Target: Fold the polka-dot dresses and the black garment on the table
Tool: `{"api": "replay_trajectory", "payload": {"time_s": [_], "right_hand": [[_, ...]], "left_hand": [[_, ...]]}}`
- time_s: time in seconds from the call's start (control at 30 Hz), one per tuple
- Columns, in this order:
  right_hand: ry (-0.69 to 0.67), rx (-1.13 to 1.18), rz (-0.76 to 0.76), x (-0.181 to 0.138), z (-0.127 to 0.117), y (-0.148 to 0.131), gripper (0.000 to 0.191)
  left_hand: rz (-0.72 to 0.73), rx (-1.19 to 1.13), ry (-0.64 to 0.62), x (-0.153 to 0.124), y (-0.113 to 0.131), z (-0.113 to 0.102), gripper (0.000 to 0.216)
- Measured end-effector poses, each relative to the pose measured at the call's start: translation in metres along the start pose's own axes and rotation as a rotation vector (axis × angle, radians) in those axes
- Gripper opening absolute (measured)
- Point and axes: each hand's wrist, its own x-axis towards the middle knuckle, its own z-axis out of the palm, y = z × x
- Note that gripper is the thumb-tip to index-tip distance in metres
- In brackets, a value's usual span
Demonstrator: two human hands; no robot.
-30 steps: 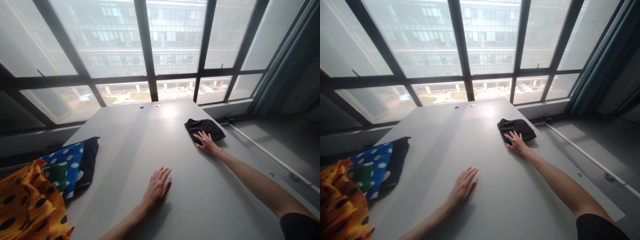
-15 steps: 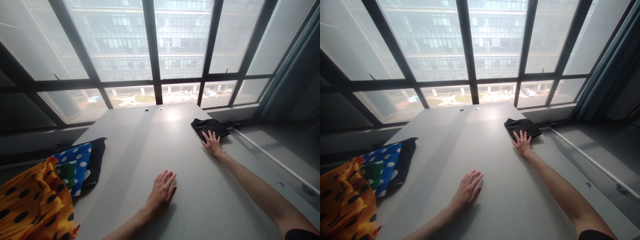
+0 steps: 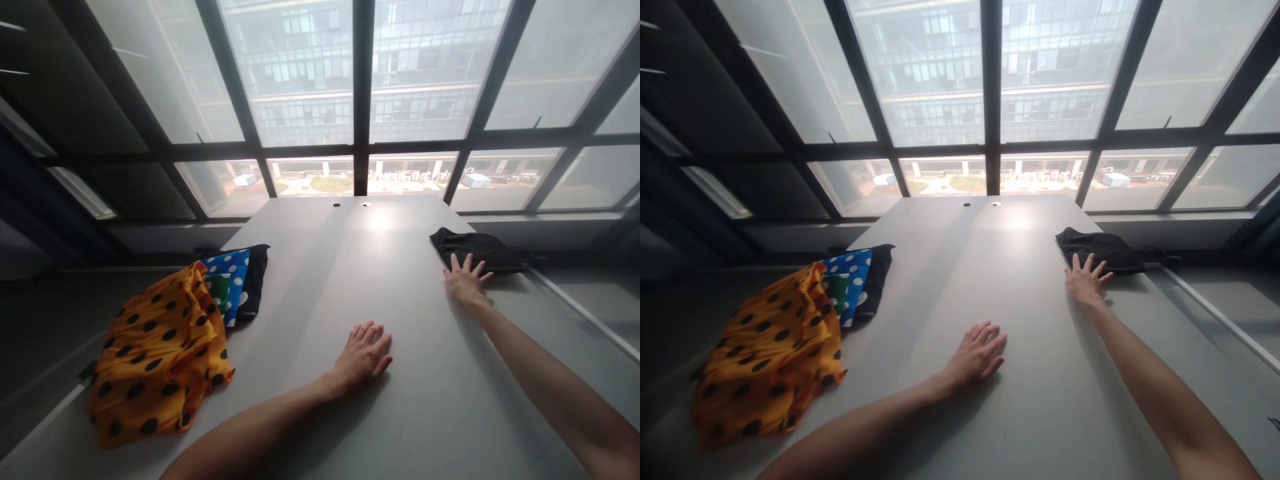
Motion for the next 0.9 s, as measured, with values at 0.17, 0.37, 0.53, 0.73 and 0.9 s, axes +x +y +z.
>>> {"api": "replay_trajectory", "payload": {"time_s": [0.17, 0.37, 0.53, 0.73, 0.9], "right_hand": [[0.004, 0.177, -0.367, -0.063, 0.007, -0.089, 0.061], [-0.243, 0.344, -0.844, -0.166, 0.013, -0.204, 0.052], [-0.395, 0.382, -1.265, -0.221, 0.009, -0.250, 0.060], [-0.308, 0.383, -1.323, -0.225, 0.015, -0.250, 0.047], [-0.297, 0.390, -1.314, -0.224, 0.018, -0.249, 0.046]], "left_hand": [[-0.033, -0.088, 0.095, 0.008, -0.009, -0.016, 0.044], [-0.318, 0.128, 0.240, -0.003, -0.052, -0.064, 0.040], [-0.355, 0.046, 0.234, -0.063, -0.075, -0.081, 0.044], [-0.598, 0.357, 0.507, -0.159, -0.096, -0.130, 0.047], [-1.077, 0.473, 0.551, -0.207, -0.130, -0.156, 0.093]]}}
